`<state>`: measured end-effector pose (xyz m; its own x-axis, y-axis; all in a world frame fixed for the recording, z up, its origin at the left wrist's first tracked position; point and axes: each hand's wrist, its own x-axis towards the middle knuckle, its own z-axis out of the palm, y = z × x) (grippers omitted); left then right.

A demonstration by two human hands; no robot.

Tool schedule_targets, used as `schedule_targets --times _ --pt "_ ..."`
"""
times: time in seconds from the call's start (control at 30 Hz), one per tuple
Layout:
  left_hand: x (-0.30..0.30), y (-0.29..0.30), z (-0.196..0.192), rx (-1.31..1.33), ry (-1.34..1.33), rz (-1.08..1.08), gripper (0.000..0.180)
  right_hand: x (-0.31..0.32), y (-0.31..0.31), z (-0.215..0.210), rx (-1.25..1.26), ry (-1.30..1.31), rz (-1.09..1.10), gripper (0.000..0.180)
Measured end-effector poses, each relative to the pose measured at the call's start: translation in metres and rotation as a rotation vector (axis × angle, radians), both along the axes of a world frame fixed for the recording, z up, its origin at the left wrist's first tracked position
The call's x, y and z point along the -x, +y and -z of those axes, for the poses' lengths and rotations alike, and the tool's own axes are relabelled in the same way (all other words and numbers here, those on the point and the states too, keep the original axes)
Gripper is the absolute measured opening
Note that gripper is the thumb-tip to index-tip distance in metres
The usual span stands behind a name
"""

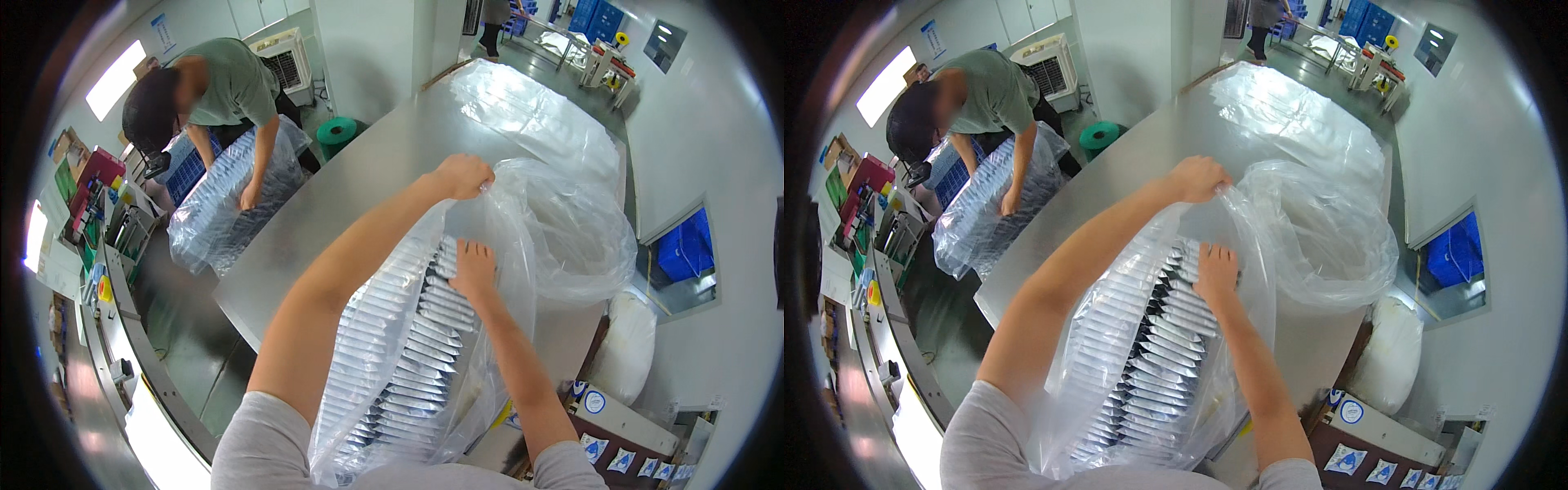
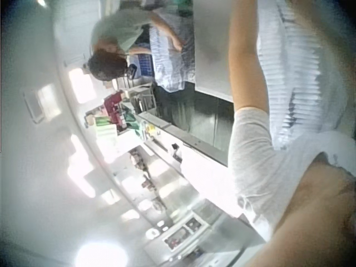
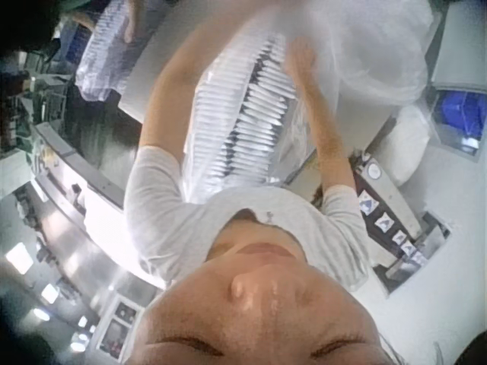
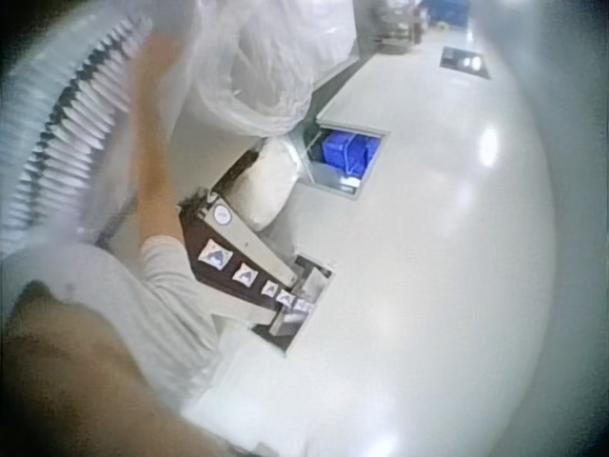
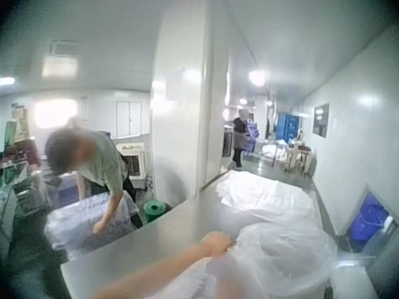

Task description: The person picks up individual packets from a conveyor belt and places them into a large clear plastic bag.

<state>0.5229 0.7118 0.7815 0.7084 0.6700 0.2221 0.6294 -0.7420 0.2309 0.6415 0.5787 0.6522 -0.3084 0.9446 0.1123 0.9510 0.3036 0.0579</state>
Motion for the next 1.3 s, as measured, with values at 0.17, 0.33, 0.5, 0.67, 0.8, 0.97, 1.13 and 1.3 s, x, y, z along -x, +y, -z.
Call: schedule_targets --times 0.17,0.33,0.5,0.67,0.8,0.97,1.13,1.3 --pt "0.018 -0.009 -0.044 -0.116 -0.053 -0.018 0.017 0.012 0.004 0.013 0.033 0.0 -0.095 0.083" --pt "0.063 -0.03 -0.077 -0.174 -0.022 -0.119 0.019 0.013 0.018 0.037 -0.005 0.096 -0.128 0.091" --pt "0.072 -0.112 -0.087 -0.326 -0.125 -0.312 0.055 0.023 0.005 0.048 0.151 0.174 -0.037 0.09" --pt "0.101 -0.289 -0.073 -0.135 0.079 -0.167 0.087 0.057 -0.096 0.016 0.413 0.093 -0.014 0.083" --pt "0.124 -0.416 -0.041 0.283 -0.149 -0.434 0.103 0.082 -0.232 -0.033 0.303 0.457 -0.322 0.079" --pt "0.11 -0.529 -0.039 0.37 -0.432 -0.68 0.118 0.127 -0.312 -0.119 0.695 0.559 -0.252 0.074" --pt "0.153 -0.539 -0.031 0.304 -0.087 -1.122 0.069 0.126 -0.335 -0.096 0.222 0.698 -0.614 0.059" --pt "0.26 -0.558 0.011 0.799 -1.632 -1.212 0.016 0.078 -0.362 -0.116 0.801 0.08 -0.455 0.049"
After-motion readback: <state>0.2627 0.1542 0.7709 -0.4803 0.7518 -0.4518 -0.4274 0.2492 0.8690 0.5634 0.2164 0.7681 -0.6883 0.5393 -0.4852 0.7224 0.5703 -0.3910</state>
